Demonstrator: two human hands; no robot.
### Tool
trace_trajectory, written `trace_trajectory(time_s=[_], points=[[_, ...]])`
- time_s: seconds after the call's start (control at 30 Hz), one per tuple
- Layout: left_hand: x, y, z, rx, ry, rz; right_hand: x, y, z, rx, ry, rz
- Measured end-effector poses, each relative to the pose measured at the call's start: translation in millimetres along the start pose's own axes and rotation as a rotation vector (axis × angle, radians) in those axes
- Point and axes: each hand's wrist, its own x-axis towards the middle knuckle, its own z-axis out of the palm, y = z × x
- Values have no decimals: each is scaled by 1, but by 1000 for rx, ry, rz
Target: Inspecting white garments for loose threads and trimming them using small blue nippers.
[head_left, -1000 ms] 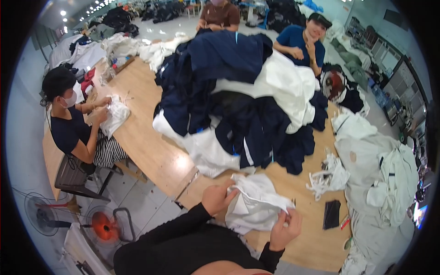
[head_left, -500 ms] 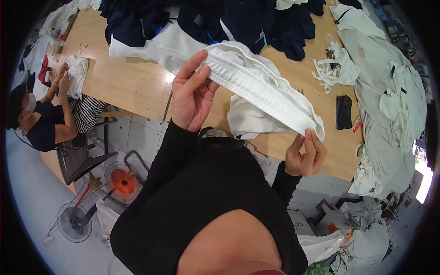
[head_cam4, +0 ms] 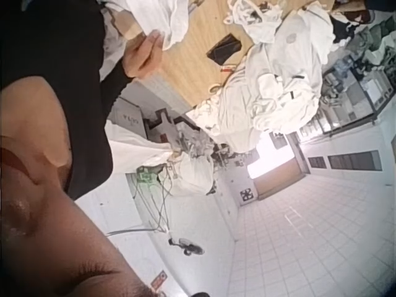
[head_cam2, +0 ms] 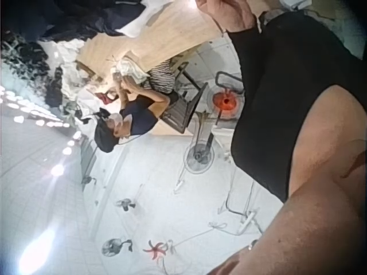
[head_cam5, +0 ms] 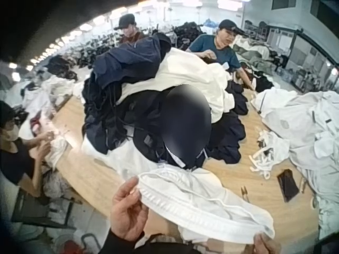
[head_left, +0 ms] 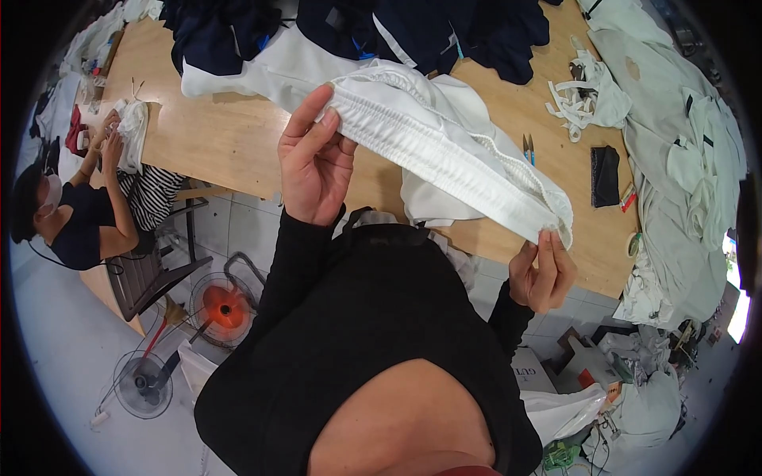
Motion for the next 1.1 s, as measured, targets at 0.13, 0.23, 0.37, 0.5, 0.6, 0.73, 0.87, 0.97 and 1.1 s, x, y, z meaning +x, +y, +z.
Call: trace_trajectory(time_s=[0.13, 0.23, 0.37, 0.5, 0.6, 0.73, 0.87, 0.97, 1.1], points=[[7, -4, -5, 11, 8, 2, 1, 3, 9, 19, 7, 6], [14, -15, -6, 143, -41, -29, 2, -5, 13, 26, -19, 85], [14, -69, -66, 194, 195, -363, -50, -4, 38, 37, -406, 165], [-28, -72, -125, 180, 166, -684, -38, -28, 55, 217, -427, 305], [-22, -78, -82, -38, 83, -899, -10, -30, 59, 290, -354, 342], [4, -95, -47, 13, 81, -828, 33, -33, 50, 346, -262, 202], [38, -88, 12, 294, 41, -371, 10, -45, 46, 293, -271, 225], [38, -86, 30, 459, -20, -344, -8, -53, 44, 336, -382, 227], [13, -102, -48, 623, -107, -526, 12, -55, 46, 357, -294, 252]])
